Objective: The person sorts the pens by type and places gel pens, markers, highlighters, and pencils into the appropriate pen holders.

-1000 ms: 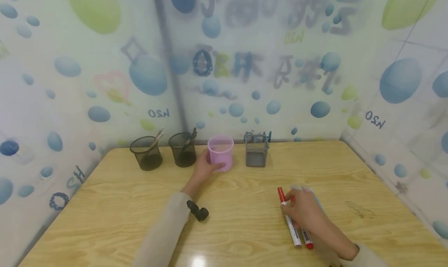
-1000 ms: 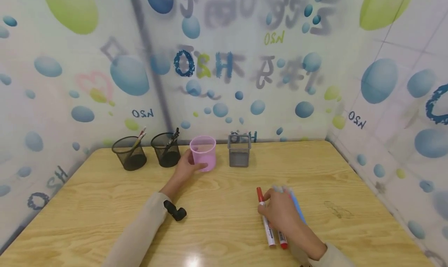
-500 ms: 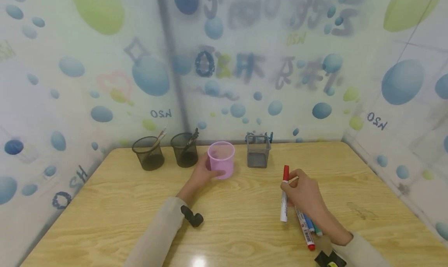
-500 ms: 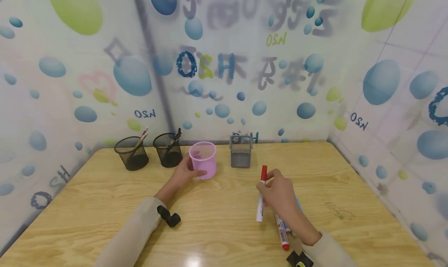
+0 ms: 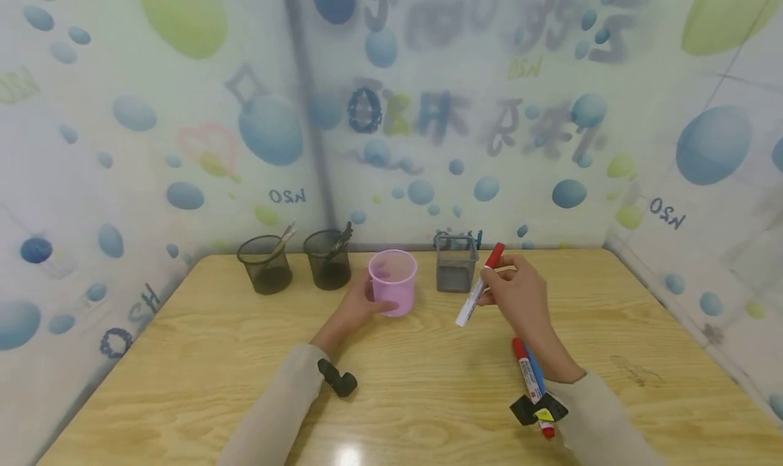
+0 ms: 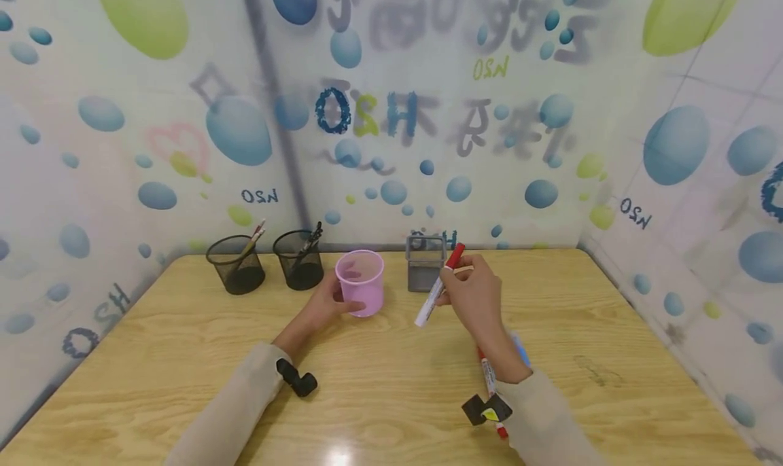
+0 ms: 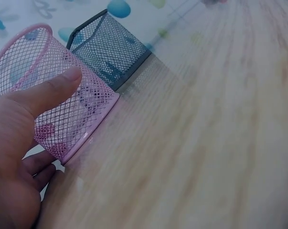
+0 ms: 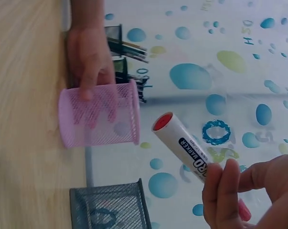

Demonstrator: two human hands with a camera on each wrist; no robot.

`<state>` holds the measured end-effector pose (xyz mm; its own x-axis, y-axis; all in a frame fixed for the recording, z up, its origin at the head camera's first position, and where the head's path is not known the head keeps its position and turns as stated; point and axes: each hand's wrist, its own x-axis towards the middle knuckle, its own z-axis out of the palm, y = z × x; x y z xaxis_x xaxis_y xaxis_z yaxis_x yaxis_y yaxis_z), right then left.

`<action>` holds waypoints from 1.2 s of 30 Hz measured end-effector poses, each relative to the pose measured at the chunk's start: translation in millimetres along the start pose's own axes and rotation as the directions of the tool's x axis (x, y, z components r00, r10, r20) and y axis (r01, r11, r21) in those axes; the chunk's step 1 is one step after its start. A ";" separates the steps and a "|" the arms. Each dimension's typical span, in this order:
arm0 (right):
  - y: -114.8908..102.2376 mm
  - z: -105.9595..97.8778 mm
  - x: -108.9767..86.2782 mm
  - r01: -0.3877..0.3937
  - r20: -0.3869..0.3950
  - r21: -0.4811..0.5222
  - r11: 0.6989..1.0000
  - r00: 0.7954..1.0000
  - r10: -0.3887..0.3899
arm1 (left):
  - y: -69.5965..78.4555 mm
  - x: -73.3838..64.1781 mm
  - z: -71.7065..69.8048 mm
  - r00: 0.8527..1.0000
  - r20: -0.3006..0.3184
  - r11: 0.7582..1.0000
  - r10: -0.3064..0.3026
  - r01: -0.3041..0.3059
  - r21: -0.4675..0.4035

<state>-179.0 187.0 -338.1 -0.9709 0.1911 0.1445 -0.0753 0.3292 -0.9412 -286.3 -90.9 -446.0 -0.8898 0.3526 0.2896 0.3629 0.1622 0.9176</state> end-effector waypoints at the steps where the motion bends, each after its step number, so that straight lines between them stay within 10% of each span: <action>1: -2.9 1.8 1.8 -0.002 -0.011 0.035 0.999 1.000 0.002 | 4.6 -1.3 -0.3 1.000 0.017 1.000 0.003 -0.003 -0.010; 6: -13.7 10.7 9.1 -0.002 -0.057 0.173 0.985 0.998 0.012 | 20.2 -5.1 -1.8 0.995 0.087 0.997 0.041 -0.034 -0.073; 22: -23.3 67.7 35.2 0.017 -0.102 0.452 0.892 0.994 0.033 | -10.0 1.2 -0.3 0.998 0.041 0.998 0.045 -0.043 -0.042; 36: -6.8 102.9 46.3 0.026 -0.143 0.311 0.950 0.990 0.019 | 10.7 -2.9 -1.2 0.996 0.085 0.997 0.027 -0.020 -0.079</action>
<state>-246.9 98.4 -356.4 -0.9296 0.3278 0.1685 -0.1678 0.0306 -0.9853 -280.1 -91.2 -436.8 -0.8530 0.4338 0.2901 0.3579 0.0819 0.9301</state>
